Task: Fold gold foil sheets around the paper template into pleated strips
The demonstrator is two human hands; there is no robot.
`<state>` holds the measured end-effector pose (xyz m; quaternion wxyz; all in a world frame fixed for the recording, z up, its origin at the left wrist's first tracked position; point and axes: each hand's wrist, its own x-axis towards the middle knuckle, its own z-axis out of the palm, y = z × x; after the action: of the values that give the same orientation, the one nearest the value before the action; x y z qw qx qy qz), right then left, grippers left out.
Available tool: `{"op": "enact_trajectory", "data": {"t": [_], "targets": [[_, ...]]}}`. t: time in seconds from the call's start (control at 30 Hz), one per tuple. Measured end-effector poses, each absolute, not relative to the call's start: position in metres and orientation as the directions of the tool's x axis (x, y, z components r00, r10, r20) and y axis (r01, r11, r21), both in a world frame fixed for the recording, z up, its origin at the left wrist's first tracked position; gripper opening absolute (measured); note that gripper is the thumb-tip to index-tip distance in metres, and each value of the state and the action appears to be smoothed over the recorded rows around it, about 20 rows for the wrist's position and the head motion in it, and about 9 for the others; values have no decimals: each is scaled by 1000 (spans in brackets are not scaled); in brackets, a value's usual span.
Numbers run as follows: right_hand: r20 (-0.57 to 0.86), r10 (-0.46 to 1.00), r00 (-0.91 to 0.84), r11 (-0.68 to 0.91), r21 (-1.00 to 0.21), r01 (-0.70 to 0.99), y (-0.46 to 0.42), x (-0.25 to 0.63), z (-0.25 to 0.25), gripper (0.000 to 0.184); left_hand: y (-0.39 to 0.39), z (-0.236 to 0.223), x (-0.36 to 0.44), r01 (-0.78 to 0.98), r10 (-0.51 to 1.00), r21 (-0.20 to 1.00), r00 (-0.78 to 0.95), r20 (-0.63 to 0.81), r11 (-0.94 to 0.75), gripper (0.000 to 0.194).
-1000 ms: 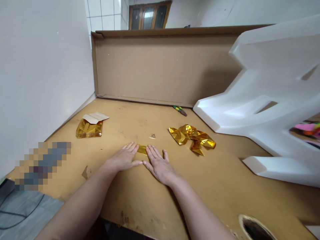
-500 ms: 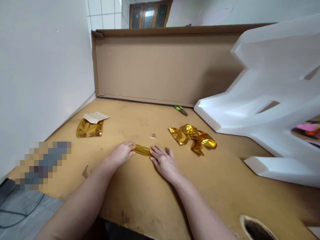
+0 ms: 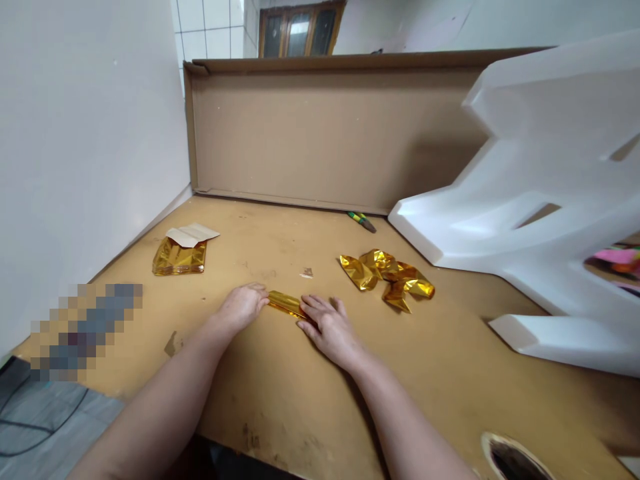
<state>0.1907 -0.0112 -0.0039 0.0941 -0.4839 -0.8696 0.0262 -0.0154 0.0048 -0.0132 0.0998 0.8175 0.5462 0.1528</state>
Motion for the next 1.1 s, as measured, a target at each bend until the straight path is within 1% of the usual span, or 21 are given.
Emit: {"op": "enact_trajectory", "data": {"t": [0.13, 0.23, 0.43, 0.53, 0.6, 0.67, 0.77, 0.83, 0.93, 1.0, 1.1], "targets": [[171, 832, -527, 550, -136, 824, -12, 190, -4, 26, 4, -11, -16, 868, 929, 331, 348, 124, -369, 24], [210, 817, -537, 567, -129, 813, -14, 189, -3, 24, 4, -13, -17, 859, 925, 343, 347, 154, -380, 24], [262, 823, -505, 551, -151, 820, -13, 188, -2, 32, 4, -19, -21, 782, 887, 419, 397, 236, -461, 20], [308, 841, -446, 514, -195, 835, -12, 190, -3, 36, 4, -20, -20, 728, 869, 475, 404, 285, -494, 17], [337, 858, -387, 477, -244, 845, -11, 191, -3, 37, 4, -20, -19, 699, 873, 524, 370, 317, -487, 18], [345, 880, -325, 433, -302, 850, -10, 191, -4, 36, 3, -20, -17, 672, 887, 581, 313, 338, -459, 20], [325, 908, -265, 382, -380, 843, -8, 190, -6, 32, 4, -21, -16, 662, 922, 644, 235, 307, -383, 20], [306, 920, -244, 357, -404, 842, -6, 189, -8, 29, 5, -21, -15, 698, 938, 630, 203, 282, -341, 20], [291, 929, -228, 332, -388, 860, -4, 187, -10, 27, 4, -19, -13, 784, 927, 511, 220, 303, -353, 20], [284, 932, -224, 318, -348, 882, -3, 184, -10, 25, 1, -15, -9, 794, 893, 426, 316, 320, -434, 20], [268, 939, -216, 288, -270, 919, -3, 182, -10, 24, -5, -11, -3, 715, 798, 357, 517, 309, -601, 22]]}}
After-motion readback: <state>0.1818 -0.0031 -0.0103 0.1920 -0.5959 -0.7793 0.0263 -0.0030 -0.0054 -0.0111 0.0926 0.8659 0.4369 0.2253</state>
